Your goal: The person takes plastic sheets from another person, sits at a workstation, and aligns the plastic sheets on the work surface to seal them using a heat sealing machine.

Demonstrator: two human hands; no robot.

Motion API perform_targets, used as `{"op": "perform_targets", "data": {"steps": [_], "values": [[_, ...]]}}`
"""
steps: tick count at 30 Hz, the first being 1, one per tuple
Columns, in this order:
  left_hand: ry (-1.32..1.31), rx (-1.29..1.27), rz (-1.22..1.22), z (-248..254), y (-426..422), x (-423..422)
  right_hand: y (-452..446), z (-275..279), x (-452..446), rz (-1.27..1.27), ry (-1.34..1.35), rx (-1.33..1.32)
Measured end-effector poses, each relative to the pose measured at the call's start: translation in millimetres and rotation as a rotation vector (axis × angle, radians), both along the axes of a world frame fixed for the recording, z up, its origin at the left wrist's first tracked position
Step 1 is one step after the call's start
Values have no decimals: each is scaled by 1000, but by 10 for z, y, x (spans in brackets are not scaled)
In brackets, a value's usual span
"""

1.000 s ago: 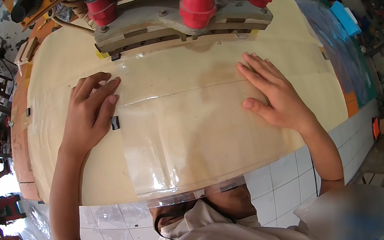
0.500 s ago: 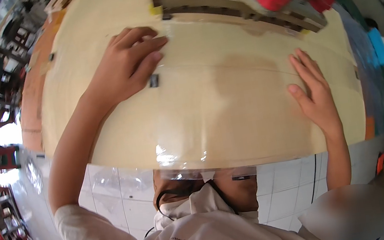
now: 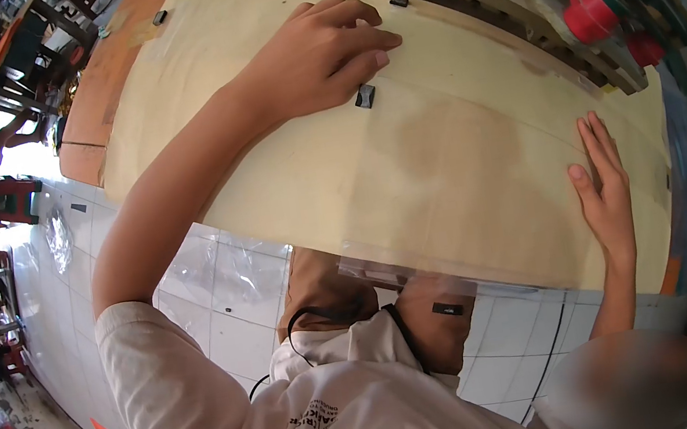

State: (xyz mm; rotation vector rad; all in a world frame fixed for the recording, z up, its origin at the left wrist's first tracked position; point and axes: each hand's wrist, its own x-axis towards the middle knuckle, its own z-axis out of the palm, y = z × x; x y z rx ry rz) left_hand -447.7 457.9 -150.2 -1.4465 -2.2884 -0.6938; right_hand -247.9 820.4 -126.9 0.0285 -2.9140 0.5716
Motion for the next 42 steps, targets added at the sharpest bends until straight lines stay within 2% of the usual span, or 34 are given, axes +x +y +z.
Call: {"op": "perform_targets", "data": {"steps": [16, 21, 42], "values": [[-34, -42, 8, 16, -21, 5, 39, -25, 5, -6, -43, -50], [-5, -8, 0, 0, -17, -4, 56, -35, 5, 54, -22, 150], [-27, -4, -9, 34, 6, 9, 100, -40, 12, 28, -59, 193]]}}
